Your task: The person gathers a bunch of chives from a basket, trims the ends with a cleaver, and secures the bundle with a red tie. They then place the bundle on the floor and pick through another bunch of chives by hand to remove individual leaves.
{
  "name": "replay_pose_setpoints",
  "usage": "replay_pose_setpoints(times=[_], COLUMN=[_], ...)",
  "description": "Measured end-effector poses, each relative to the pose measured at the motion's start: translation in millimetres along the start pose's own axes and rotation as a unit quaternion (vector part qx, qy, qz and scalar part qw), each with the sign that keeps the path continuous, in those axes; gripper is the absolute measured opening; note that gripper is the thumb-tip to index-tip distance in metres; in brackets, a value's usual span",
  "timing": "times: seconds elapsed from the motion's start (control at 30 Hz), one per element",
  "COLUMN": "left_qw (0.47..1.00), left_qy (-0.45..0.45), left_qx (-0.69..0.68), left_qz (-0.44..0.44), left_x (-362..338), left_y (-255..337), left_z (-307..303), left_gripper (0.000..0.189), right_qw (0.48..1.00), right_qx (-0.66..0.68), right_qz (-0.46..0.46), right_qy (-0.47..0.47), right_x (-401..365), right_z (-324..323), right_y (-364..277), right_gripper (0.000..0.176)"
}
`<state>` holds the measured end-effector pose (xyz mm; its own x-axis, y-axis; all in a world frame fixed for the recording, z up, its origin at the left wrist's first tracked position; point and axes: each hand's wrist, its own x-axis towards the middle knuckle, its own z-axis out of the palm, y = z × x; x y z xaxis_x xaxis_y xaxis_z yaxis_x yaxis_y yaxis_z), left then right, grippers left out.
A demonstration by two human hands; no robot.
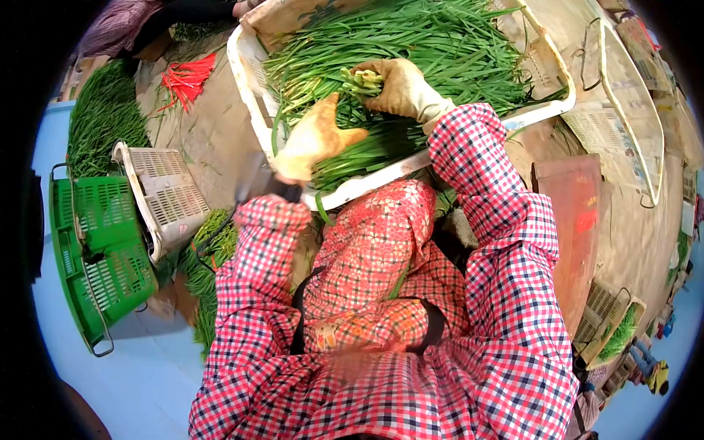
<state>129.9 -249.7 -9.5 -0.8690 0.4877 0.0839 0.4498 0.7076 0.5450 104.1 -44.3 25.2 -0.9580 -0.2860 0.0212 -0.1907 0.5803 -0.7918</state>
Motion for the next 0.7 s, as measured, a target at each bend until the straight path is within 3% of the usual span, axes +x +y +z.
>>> replay_pose_setpoints(times=[0.1,0.13,0.2,0.23,0.33,0.37,0.5,0.53,0.6,0.63,0.67,0.7], left_qw=[0.950,0.944,0.885,0.871,0.925,0.914,0.817,0.850,0.851,0.838,0.874,0.883], left_qy=[-0.110,-0.055,0.035,0.072,0.092,0.063,0.147,0.163,0.177,0.171,0.196,0.198], left_qx=[-0.274,-0.279,-0.441,-0.464,-0.363,-0.381,-0.547,-0.498,-0.488,-0.512,-0.440,-0.423], left_qz=[-0.102,-0.170,-0.147,-0.143,-0.065,-0.127,-0.113,-0.052,-0.074,-0.076,-0.062,-0.048], left_x=[21,27,33,34,40,40,29,22,17,14,10,7], left_y=[-2,-7,-23,-16,-21,-18,-6,-3,7,9,11,14], left_z=[9,21,35,29,27,26,31,26,29,30,30,27], left_gripper=[0.077,0.061,0.051,0.037,0.027,0.018,0.015,0.015,0.023,0.023,0.025,0.024], right_qw=[0.999,0.999,0.999,0.999,1.000,0.999,0.996,0.998,0.987,0.982,0.978,0.987], right_qx=[0.038,0.031,0.019,0.020,0.029,0.048,0.086,0.063,-0.141,-0.157,-0.136,-0.119], right_qz=[-0.007,0.005,0.026,0.021,-0.002,0.010,0.033,0.015,-0.064,-0.090,-0.145,-0.097], right_qy=[0.020,0.007,-0.018,-0.021,0.008,0.008,0.010,0.015,0.046,0.044,0.064,0.037], right_x=[-3,-4,-6,-6,-6,-7,-19,-20,-21,-23,-23,-24], right_z=[-4,-5,-5,-5,1,2,3,4,4,3,8,8], right_y=[-3,-6,-9,-11,-4,-4,-20,-20,-25,-28,-20,-21], right_gripper=[0.047,0.047,0.049,0.046,0.048,0.049,0.051,0.051,0.049,0.047,0.047,0.057])
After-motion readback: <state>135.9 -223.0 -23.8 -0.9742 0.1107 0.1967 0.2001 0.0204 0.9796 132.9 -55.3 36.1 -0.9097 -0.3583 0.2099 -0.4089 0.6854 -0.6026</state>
